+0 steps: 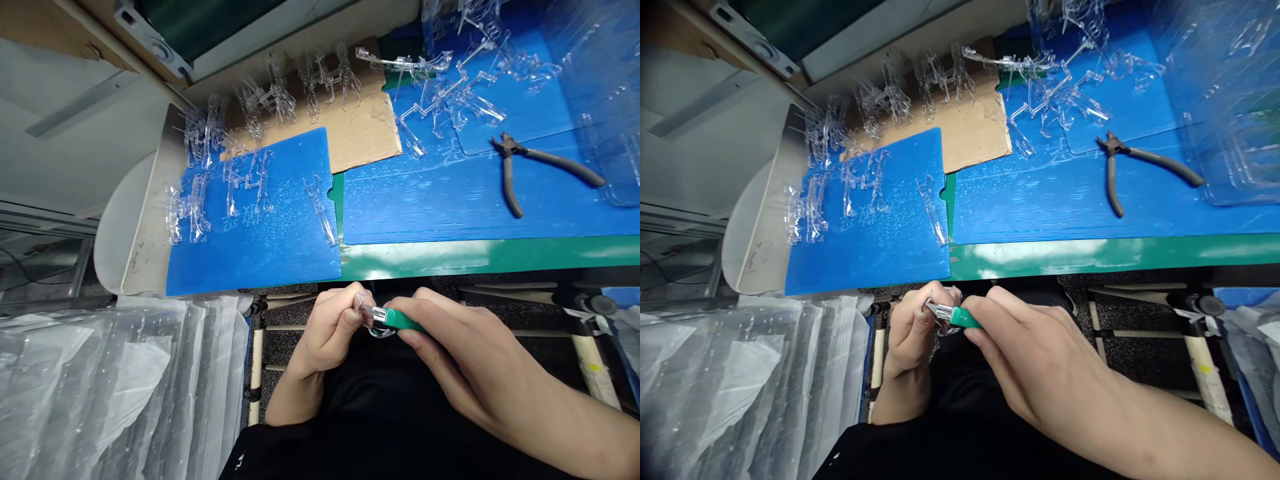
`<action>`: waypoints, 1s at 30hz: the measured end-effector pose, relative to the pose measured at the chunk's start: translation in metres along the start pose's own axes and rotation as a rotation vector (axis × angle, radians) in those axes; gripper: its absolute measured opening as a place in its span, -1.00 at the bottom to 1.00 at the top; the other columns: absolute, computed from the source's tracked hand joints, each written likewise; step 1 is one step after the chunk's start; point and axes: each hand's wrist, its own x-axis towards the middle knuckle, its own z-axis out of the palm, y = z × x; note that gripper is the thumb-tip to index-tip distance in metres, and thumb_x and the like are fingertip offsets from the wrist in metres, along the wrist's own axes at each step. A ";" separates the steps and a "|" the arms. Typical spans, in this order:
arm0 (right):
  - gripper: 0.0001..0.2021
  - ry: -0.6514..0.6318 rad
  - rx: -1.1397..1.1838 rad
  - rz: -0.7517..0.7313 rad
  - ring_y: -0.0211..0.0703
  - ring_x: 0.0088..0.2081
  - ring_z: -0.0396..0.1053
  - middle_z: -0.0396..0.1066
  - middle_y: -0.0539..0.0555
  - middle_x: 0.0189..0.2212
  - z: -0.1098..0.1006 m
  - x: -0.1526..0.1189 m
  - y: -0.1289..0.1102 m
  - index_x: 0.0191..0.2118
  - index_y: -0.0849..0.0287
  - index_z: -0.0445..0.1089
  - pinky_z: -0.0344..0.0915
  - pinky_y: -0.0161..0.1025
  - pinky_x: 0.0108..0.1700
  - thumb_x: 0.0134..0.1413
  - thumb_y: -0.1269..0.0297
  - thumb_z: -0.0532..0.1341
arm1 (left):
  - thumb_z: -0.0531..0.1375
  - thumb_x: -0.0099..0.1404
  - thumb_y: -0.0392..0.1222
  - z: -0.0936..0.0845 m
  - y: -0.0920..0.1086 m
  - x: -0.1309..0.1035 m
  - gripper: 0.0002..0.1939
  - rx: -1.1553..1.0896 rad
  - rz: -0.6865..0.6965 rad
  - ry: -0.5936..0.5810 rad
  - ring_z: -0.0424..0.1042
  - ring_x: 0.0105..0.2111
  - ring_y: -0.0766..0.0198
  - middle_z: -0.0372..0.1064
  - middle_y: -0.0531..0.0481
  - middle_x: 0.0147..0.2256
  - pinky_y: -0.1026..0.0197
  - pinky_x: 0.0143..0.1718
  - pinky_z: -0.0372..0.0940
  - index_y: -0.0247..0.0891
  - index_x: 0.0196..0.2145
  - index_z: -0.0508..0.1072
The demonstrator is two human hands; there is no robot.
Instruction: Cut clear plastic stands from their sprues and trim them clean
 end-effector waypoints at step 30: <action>-0.85 0.223 -0.078 0.232 0.04 -0.13 0.56 0.59 0.17 -0.10 0.015 0.024 0.038 0.03 0.15 0.44 0.33 -0.09 -0.13 0.62 0.34 0.11 | 0.06 0.71 0.08 -0.001 -0.006 -0.002 -0.57 0.079 -0.007 0.039 0.30 -0.46 0.32 0.27 0.04 -0.43 0.22 -0.41 0.12 -0.24 -0.27 0.38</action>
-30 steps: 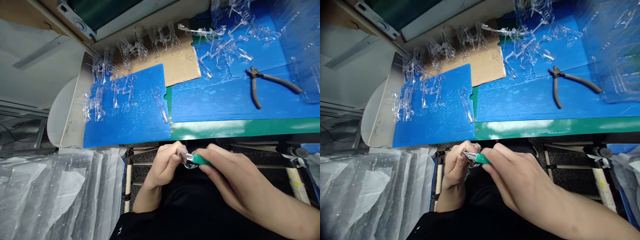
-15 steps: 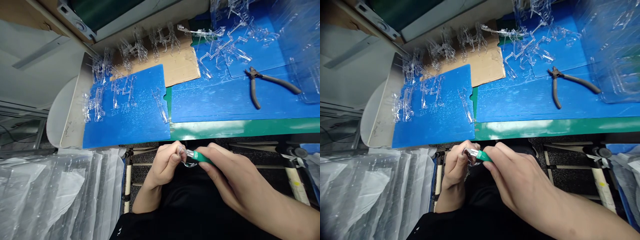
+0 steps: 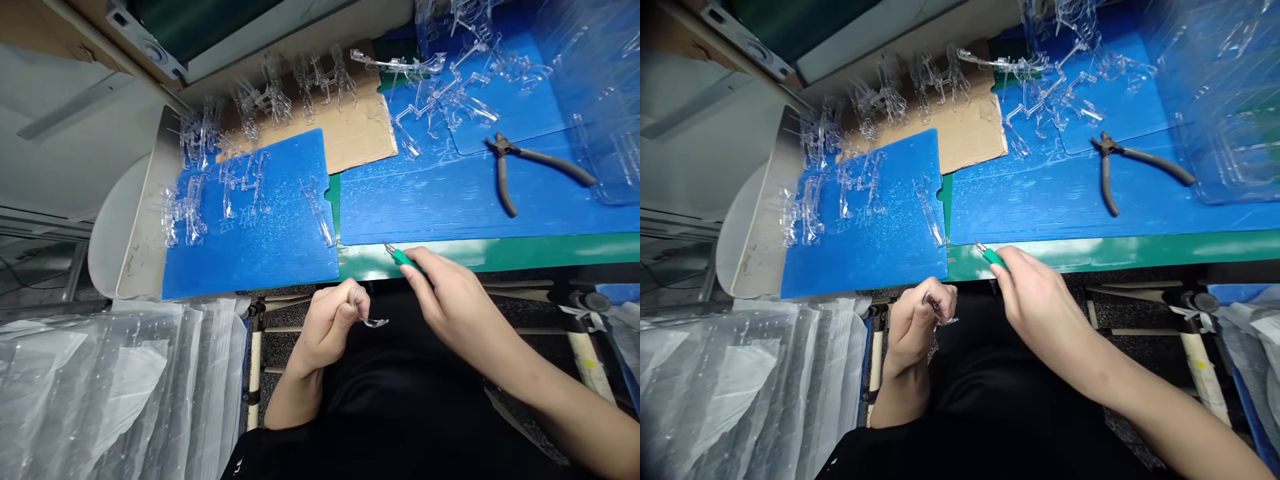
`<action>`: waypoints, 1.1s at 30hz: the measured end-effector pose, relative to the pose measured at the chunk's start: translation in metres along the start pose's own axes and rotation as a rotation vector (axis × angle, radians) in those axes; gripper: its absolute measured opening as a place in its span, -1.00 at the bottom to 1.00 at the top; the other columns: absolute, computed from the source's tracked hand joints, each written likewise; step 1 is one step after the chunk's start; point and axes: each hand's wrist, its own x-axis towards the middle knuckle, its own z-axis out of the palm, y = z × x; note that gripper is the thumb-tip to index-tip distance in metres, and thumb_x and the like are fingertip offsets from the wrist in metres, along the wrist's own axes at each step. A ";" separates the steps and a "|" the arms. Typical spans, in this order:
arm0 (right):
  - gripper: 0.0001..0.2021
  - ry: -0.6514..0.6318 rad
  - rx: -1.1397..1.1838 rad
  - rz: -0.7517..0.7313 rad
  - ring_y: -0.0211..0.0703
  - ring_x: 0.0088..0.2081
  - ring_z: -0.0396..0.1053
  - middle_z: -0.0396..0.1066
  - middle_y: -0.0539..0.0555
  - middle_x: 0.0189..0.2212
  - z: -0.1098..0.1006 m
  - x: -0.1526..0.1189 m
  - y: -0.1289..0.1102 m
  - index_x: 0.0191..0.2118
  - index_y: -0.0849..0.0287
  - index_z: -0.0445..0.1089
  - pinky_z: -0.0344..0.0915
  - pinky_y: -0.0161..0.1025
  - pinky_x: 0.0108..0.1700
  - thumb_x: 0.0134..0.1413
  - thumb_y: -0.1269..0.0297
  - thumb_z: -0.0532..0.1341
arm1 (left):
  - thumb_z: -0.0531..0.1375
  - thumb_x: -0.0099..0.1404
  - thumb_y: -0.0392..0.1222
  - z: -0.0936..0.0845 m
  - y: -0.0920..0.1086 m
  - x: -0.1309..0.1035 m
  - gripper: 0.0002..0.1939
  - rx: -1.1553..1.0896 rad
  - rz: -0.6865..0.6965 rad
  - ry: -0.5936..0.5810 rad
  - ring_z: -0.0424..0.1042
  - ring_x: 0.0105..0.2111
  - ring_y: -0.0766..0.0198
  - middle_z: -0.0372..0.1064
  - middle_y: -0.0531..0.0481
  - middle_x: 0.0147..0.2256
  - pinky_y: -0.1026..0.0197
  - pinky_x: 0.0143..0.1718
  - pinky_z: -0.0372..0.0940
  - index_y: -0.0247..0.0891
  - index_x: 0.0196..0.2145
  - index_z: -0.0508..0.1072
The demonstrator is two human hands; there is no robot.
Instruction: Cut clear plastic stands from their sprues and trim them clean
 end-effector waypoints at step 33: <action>-0.87 -0.019 0.569 -0.068 -0.29 -0.39 0.31 0.42 -0.09 -0.40 -0.004 -0.009 -0.042 -0.24 0.13 0.55 0.28 -0.27 -0.30 0.34 0.48 0.43 | 0.06 0.70 0.15 0.002 -0.001 -0.001 -0.55 -0.143 -0.055 -0.028 0.34 -0.45 0.31 0.39 -0.01 -0.39 0.24 -0.40 0.21 -0.25 -0.16 0.48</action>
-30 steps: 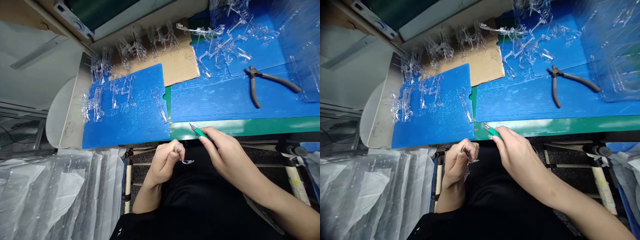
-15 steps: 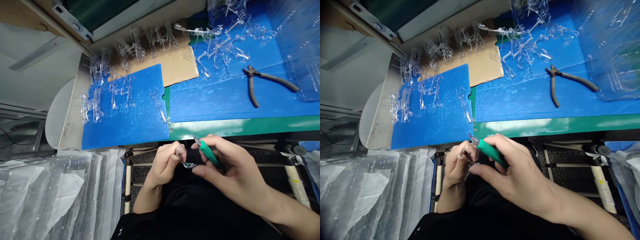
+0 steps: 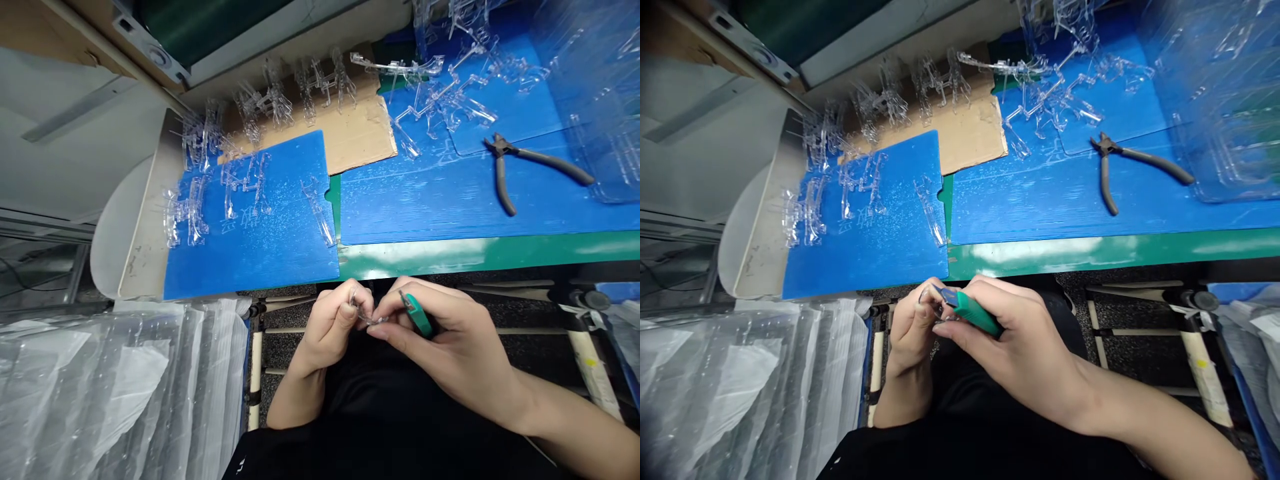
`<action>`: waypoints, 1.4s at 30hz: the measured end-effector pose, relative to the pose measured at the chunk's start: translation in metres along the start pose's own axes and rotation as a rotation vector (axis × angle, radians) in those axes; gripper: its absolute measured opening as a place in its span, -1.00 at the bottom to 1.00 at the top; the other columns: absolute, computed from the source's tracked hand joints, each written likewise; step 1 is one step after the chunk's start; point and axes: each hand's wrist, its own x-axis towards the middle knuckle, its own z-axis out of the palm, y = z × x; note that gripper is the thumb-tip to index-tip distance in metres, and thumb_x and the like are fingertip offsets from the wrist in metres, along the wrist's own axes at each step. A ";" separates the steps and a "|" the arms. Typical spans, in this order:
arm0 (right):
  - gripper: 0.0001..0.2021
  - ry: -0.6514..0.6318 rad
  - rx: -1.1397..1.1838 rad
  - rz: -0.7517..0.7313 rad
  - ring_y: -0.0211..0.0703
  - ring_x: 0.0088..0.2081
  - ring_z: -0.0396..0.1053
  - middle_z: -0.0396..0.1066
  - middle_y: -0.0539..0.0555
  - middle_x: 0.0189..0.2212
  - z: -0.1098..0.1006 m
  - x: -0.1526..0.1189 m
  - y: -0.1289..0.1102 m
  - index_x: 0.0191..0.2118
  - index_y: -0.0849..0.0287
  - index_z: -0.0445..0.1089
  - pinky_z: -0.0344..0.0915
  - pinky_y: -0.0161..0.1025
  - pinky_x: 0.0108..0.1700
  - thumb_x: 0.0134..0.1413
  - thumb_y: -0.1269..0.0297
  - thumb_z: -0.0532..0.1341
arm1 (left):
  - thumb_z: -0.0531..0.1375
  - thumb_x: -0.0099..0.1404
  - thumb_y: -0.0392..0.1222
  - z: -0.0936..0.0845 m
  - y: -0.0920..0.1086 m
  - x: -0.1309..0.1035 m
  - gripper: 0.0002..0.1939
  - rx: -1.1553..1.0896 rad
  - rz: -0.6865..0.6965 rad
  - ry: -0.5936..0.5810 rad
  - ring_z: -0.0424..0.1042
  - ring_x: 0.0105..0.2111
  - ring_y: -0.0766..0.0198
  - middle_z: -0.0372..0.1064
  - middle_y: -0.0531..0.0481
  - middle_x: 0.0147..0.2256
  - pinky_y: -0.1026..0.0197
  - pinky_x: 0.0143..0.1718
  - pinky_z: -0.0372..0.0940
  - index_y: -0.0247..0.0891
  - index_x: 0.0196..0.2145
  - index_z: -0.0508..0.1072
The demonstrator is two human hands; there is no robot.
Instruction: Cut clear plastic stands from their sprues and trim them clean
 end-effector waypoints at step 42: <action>-0.66 -0.177 -0.699 -0.224 -0.26 -0.44 0.34 0.42 0.00 -0.34 -0.019 -0.021 -0.018 0.29 0.18 0.48 0.19 -0.19 -0.40 0.50 0.42 0.28 | 0.14 0.67 -0.09 -0.020 0.008 -0.017 -0.77 0.860 0.513 0.206 0.33 -0.47 0.23 0.40 -0.01 -0.48 0.13 -0.36 0.16 -0.22 -0.09 0.54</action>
